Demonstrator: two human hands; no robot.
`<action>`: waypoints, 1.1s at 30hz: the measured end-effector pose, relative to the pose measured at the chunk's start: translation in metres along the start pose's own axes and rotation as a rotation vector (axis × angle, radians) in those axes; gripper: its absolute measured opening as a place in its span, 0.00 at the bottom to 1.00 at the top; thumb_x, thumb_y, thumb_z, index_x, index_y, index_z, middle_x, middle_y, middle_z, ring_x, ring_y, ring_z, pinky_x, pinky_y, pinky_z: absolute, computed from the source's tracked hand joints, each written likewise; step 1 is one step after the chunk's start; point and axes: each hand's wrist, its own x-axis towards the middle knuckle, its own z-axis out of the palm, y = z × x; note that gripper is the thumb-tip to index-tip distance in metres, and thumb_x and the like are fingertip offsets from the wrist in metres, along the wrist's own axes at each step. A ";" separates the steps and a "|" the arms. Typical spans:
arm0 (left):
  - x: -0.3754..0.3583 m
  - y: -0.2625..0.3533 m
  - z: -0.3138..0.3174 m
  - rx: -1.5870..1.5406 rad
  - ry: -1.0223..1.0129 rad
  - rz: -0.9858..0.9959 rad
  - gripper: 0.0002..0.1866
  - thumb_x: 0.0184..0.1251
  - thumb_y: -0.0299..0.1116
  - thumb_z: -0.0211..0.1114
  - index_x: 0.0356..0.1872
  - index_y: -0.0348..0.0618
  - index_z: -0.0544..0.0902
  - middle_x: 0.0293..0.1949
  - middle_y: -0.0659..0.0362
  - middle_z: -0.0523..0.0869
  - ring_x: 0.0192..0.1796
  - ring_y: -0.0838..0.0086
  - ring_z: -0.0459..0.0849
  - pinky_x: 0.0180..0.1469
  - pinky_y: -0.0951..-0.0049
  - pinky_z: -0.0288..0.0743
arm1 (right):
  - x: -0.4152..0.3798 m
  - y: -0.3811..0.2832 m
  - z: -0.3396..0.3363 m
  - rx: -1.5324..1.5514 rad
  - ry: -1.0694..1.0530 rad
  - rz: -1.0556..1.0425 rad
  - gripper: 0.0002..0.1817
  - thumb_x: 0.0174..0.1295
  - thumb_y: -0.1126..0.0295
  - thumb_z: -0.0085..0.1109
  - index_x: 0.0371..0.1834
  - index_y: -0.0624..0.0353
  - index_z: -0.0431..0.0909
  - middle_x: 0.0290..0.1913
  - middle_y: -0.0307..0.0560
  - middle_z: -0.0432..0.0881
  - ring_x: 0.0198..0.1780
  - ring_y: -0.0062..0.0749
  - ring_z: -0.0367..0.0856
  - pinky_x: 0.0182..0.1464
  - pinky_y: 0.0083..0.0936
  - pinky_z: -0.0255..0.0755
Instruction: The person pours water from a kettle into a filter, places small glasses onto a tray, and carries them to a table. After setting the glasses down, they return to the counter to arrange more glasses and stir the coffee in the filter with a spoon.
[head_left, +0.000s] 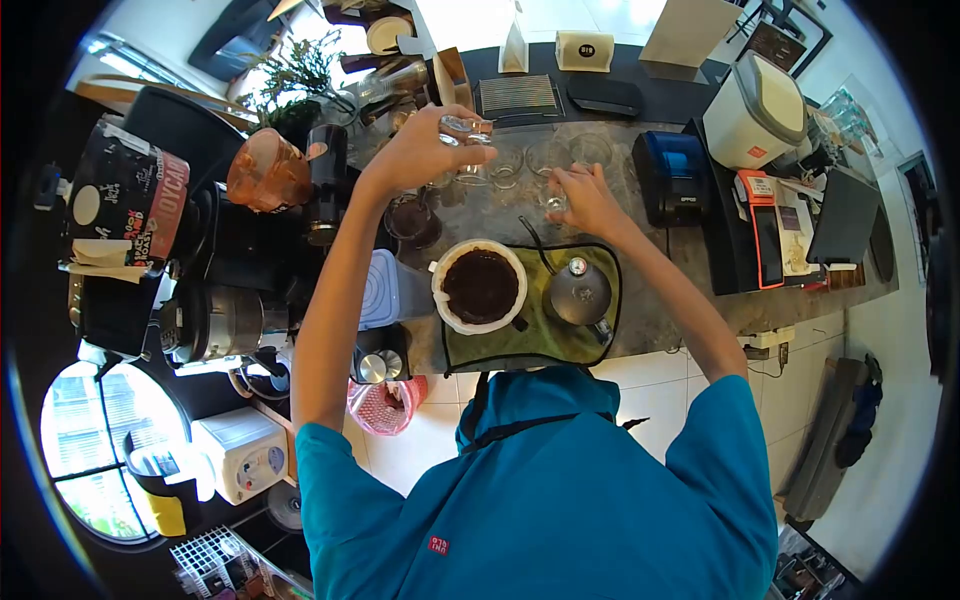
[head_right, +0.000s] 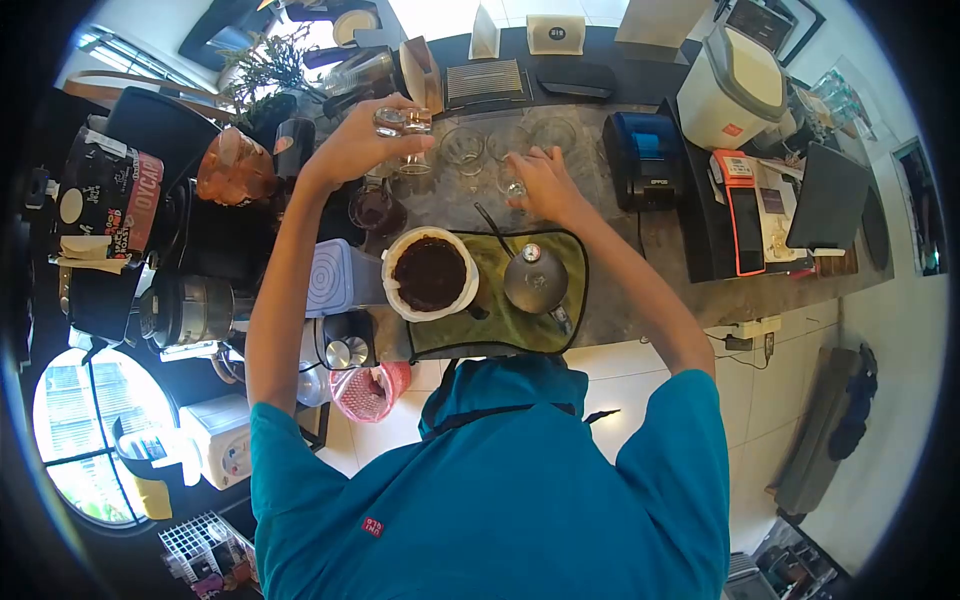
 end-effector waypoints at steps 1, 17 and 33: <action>0.001 0.000 0.002 -0.012 0.020 -0.028 0.30 0.55 0.44 0.75 0.53 0.33 0.80 0.46 0.53 0.86 0.46 0.74 0.83 0.52 0.72 0.75 | -0.002 -0.002 0.001 -0.030 -0.016 0.008 0.32 0.43 0.58 0.77 0.50 0.55 0.71 0.37 0.43 0.85 0.54 0.40 0.75 0.57 0.41 0.58; 0.025 -0.017 0.027 -0.346 0.183 -0.050 0.22 0.57 0.39 0.75 0.45 0.32 0.80 0.29 0.56 0.88 0.28 0.79 0.84 0.30 0.79 0.75 | -0.013 0.000 -0.017 -0.123 0.254 -0.066 0.32 0.43 0.53 0.77 0.48 0.55 0.75 0.36 0.42 0.76 0.47 0.39 0.71 0.53 0.38 0.59; 0.014 -0.004 0.047 -0.691 0.267 0.015 0.23 0.61 0.36 0.73 0.51 0.32 0.78 0.36 0.56 0.86 0.36 0.78 0.84 0.39 0.77 0.78 | 0.050 -0.089 -0.059 0.963 0.393 0.188 0.24 0.56 0.63 0.73 0.50 0.60 0.74 0.38 0.38 0.77 0.35 0.18 0.78 0.39 0.17 0.75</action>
